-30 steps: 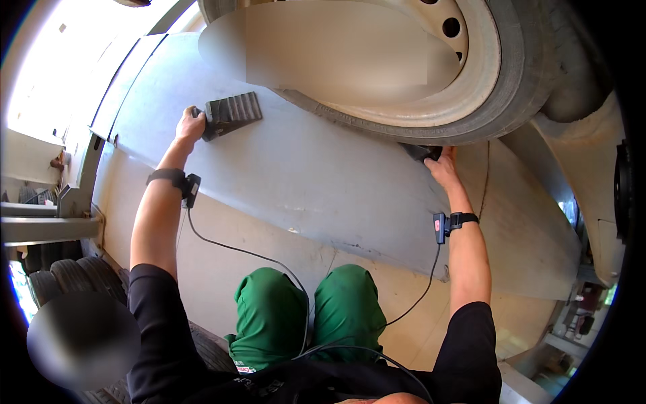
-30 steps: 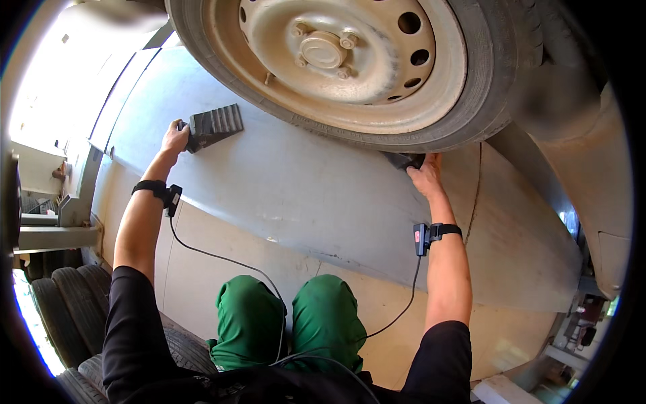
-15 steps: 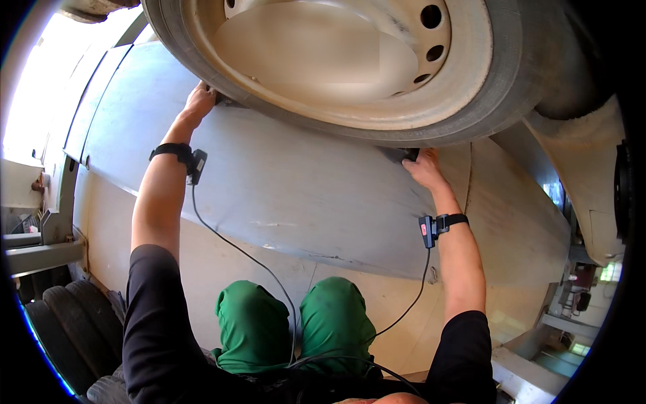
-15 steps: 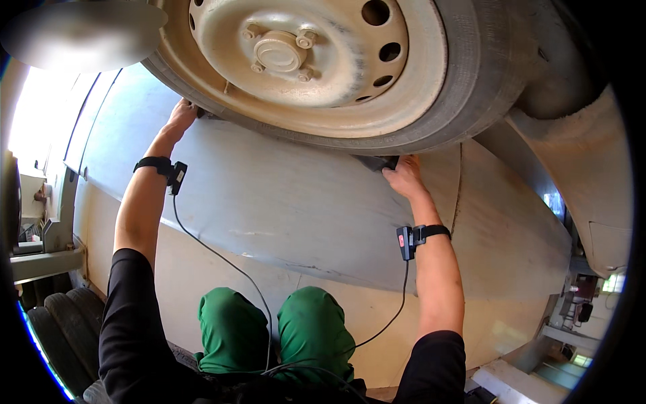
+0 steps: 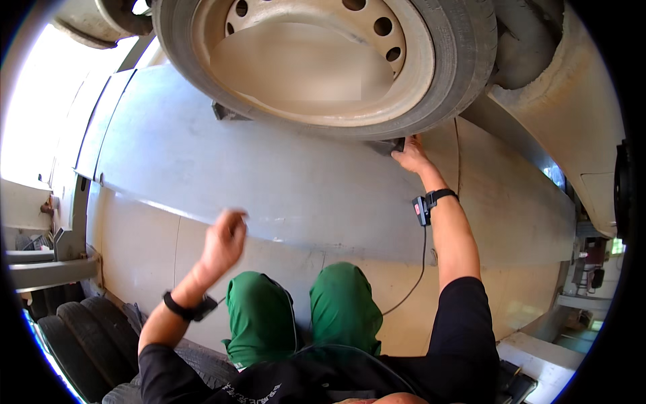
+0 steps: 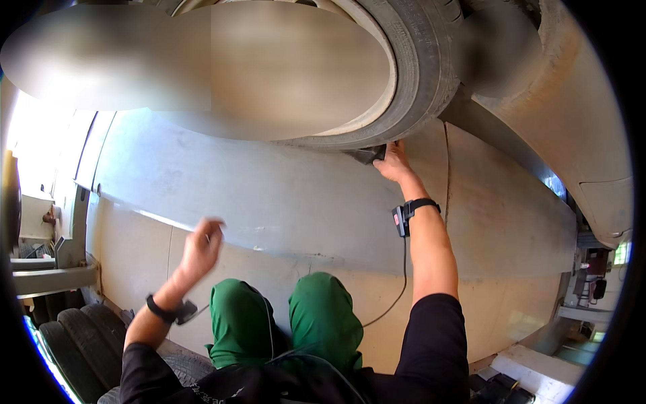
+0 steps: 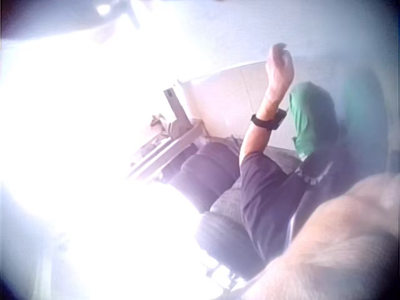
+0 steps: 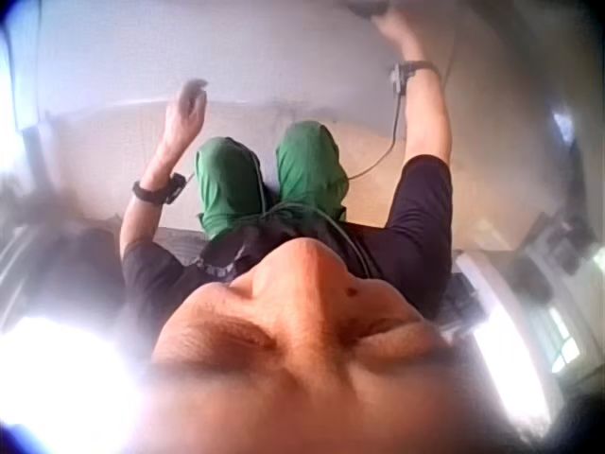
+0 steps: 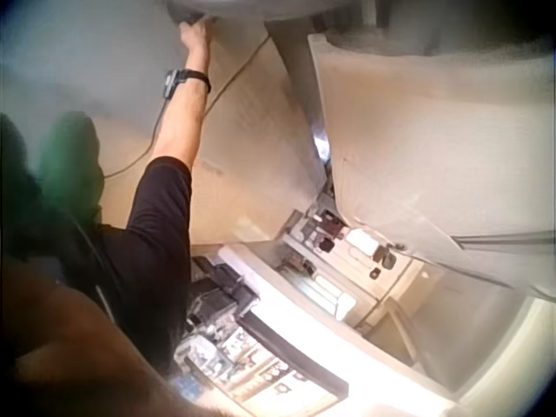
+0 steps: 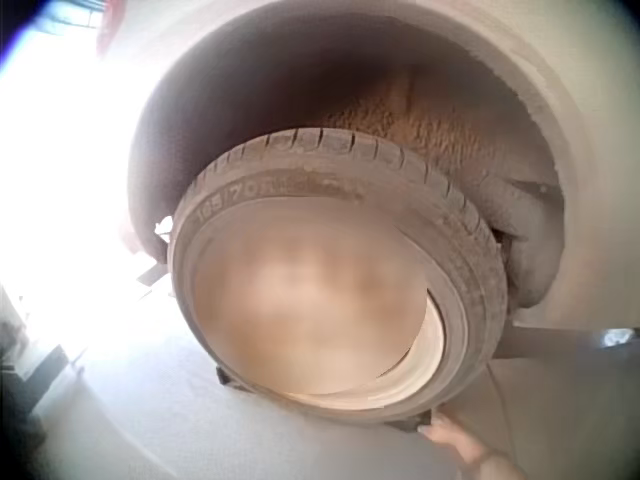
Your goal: The person picks up wheel alignment clamps and a sensor from a desk, walks to a vehicle on a lift, and attaches the clamp to the front wheel rim. They use their hands to position and tighten the mounting hardware onto the wheel.
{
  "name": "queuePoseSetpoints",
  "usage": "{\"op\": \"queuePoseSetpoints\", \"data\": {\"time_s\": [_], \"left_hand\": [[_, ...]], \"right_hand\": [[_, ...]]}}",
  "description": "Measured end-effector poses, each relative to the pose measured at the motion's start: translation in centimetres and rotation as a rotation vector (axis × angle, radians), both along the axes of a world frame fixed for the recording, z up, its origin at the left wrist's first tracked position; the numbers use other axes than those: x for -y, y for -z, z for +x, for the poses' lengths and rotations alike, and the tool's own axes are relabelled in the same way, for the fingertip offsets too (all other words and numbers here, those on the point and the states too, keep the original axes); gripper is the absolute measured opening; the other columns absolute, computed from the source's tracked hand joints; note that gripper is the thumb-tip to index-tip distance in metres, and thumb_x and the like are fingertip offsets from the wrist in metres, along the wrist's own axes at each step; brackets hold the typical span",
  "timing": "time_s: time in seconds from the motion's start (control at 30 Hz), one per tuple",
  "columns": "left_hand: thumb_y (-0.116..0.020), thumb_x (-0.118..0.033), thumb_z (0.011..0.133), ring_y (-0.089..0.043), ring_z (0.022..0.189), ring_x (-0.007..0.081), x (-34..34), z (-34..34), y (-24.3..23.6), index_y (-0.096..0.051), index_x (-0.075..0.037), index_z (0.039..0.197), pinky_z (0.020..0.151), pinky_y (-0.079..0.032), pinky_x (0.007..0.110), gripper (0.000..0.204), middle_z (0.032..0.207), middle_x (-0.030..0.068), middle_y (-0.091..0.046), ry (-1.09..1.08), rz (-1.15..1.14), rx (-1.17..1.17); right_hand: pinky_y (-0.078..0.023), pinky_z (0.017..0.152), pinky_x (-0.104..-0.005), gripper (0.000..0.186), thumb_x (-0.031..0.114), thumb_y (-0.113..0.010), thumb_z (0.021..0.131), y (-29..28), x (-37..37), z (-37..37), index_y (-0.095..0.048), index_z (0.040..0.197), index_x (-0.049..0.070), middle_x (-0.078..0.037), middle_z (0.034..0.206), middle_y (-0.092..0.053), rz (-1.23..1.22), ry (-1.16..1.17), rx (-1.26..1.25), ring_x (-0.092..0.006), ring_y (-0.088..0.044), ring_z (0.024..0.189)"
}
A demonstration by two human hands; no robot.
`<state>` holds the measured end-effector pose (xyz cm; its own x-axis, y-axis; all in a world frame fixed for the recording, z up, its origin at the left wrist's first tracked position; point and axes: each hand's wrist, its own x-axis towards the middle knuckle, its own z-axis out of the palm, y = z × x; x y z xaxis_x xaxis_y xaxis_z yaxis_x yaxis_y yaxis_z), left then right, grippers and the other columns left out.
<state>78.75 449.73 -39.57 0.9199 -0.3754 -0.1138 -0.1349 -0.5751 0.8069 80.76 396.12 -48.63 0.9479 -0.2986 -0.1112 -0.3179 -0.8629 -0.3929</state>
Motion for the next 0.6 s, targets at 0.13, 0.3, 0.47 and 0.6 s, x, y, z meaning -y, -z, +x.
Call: {"op": "queuePoseSetpoints", "data": {"time_s": [0.13, 0.3, 0.47, 0.6], "left_hand": [[-0.063, -0.009, 0.084, -0.062, 0.076, 0.0341, -3.9, -10.6, 0.6, -0.063, -0.006, 0.089, 0.068, -0.051, 0.043, 0.005, 0.079, 0.0128, -0.061, 0.127, 0.235, 0.259], [-0.064, -0.01, 0.083, -0.061, 0.077, 0.0344, -5.2, -12.5, 0.7, -0.061, -0.007, 0.083, 0.068, -0.051, 0.044, 0.004, 0.079, 0.0118, -0.061, -0.008, 0.277, 0.163], [-0.063, -0.01, 0.084, -0.061, 0.076, 0.0356, -2.4, -10.8, 2.4, -0.06, -0.006, 0.083, 0.068, -0.05, 0.046, 0.005, 0.08, 0.0127, -0.061, 0.117, 0.236, 0.244], [-0.062, -0.011, 0.084, -0.061, 0.077, 0.037, -1.4, -10.3, 2.7, -0.06, -0.006, 0.082, 0.067, -0.05, 0.047, 0.006, 0.08, 0.0135, -0.061, 0.237, 0.248, 0.287]], "right_hand": [[-0.021, 0.123, -0.041, 0.102, 0.012, -0.074, 0.073, 0.1, 1.1, -0.7, -0.017, 0.158, 0.005, -0.025, 0.162, -0.016, 0.179, -0.014, 0.078, -0.0424, -0.02, 0.148], [-0.027, 0.12, -0.0433, 0.093, 0.013, -0.072, 0.072, 0.6, 0.3, 0.9, -0.027, 0.153, 0.001, -0.028, 0.156, -0.026, 0.039, 0.011, -0.07, -0.0442, -0.028, 0.143], [-0.029, 0.119, -0.0422, 0.096, 0.024, -0.076, 0.071, 2.3, -2.0, 3.0, -0.029, 0.15, -0.004, -0.033, 0.156, -0.023, -0.132, -0.017, 0.044, -0.0464, -0.027, 0.143], [-0.03, 0.118, -0.0455, 0.111, 0.024, -0.084, 0.067, 2.4, -5.1, 1.2, -0.018, 0.153, -0.002, -0.034, 0.146, -0.029, 0.07, 0.194, 0.334, -0.0479, -0.028, 0.139]]}}
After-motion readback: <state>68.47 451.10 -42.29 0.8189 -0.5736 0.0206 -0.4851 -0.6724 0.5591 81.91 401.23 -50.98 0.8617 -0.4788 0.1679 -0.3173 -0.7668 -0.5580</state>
